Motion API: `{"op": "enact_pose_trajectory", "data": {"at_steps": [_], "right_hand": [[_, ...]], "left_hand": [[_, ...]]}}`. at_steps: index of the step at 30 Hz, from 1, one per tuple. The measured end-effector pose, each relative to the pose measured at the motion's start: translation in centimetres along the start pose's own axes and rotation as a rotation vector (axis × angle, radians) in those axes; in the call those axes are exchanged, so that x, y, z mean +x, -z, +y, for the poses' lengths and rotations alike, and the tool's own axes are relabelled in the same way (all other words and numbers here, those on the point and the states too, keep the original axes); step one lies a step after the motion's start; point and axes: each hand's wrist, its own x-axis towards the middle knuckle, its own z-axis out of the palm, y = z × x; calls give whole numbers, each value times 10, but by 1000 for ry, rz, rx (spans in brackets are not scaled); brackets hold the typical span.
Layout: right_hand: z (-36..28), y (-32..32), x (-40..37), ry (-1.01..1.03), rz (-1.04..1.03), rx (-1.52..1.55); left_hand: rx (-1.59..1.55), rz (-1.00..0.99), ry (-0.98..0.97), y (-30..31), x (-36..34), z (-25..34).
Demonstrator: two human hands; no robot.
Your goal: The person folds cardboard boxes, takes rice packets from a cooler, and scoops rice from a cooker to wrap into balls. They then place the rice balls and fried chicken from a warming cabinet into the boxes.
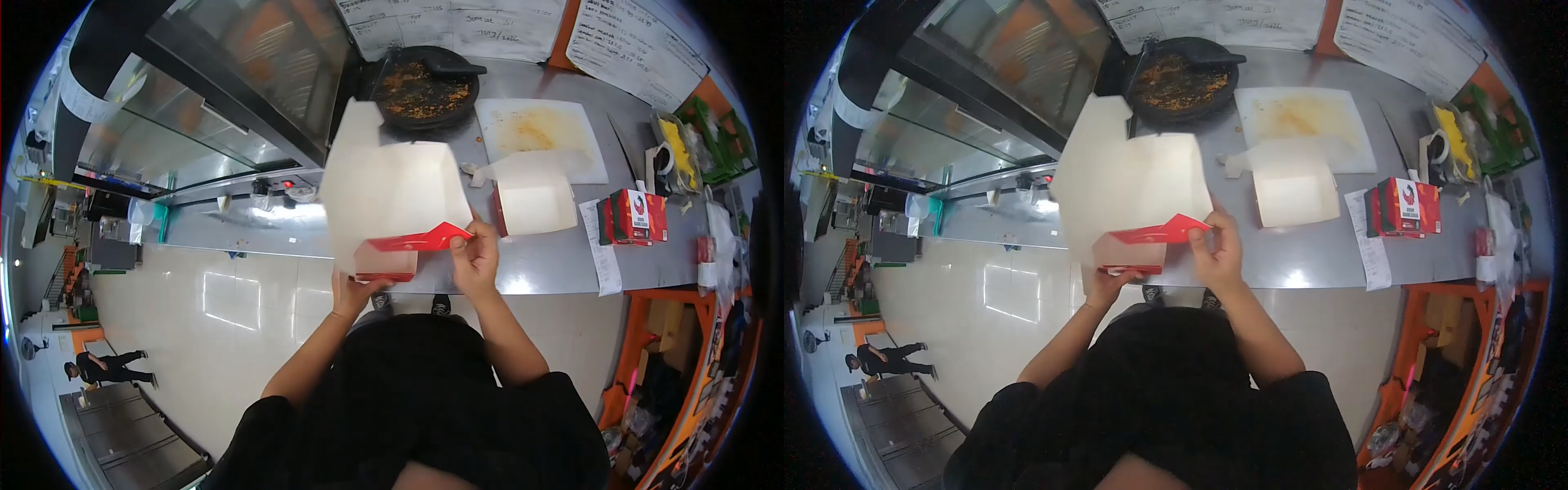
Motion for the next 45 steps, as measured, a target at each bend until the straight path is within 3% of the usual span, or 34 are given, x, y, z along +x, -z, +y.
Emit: {"op": "enact_pose_trajectory", "data": {"at_steps": [3, 7, 12, 16, 22, 24, 28, 31, 34, 36, 40, 41, 42, 43, 44, 45], "right_hand": [[-6, 16, 14, 227, -205, -327], [16, 41, -4, 93, -282, -570], [25, 53, -23, 66, -213, -804], [2, 42, -12, 211, -198, -1007], [19, 50, -10, 230, -478, -997], [22, 54, -8, 169, -427, -1009], [5, 60, 1, 101, -428, -1120], [15, 65, -6, 37, -599, -1162], [23, 61, -2, 223, -677, -1258], [24, 49, 0, 223, -692, -1295], [11, 36, 11, 82, -736, -1338], [27, 45, 7, -143, -772, -1286], [35, 47, 5, -119, -767, -1183], [31, 44, 8, -22, -798, -1263], [15, 34, 9, 272, -709, -1303], [23, 38, 6, 201, -778, -1356]], "left_hand": [[141, 60, -112, 6, 8, -10], [49, 111, -45, 5, 23, -7], [21, -65, 28, 13, 39, 10], [19, -16, -46, 6, 38, 17], [13, -70, -36, 3, 36, 25], [88, -97, -121, 4, 40, 23], [55, -65, -67, 2, 42, 14], [61, -142, -45, 7, 47, 26], [-9, -138, 13, 8, 55, 42], [-64, -105, 17, 9, 63, 47], [-172, -365, 183, -4, 89, -12], [-145, -305, 30, -8, 90, -32], [-108, -236, -119, -12, 89, -52], [18, -60, -220, 2, 79, -5], [-217, 2, -78, 1, 77, 5], [-115, 29, -70, 9, 71, 20]]}}
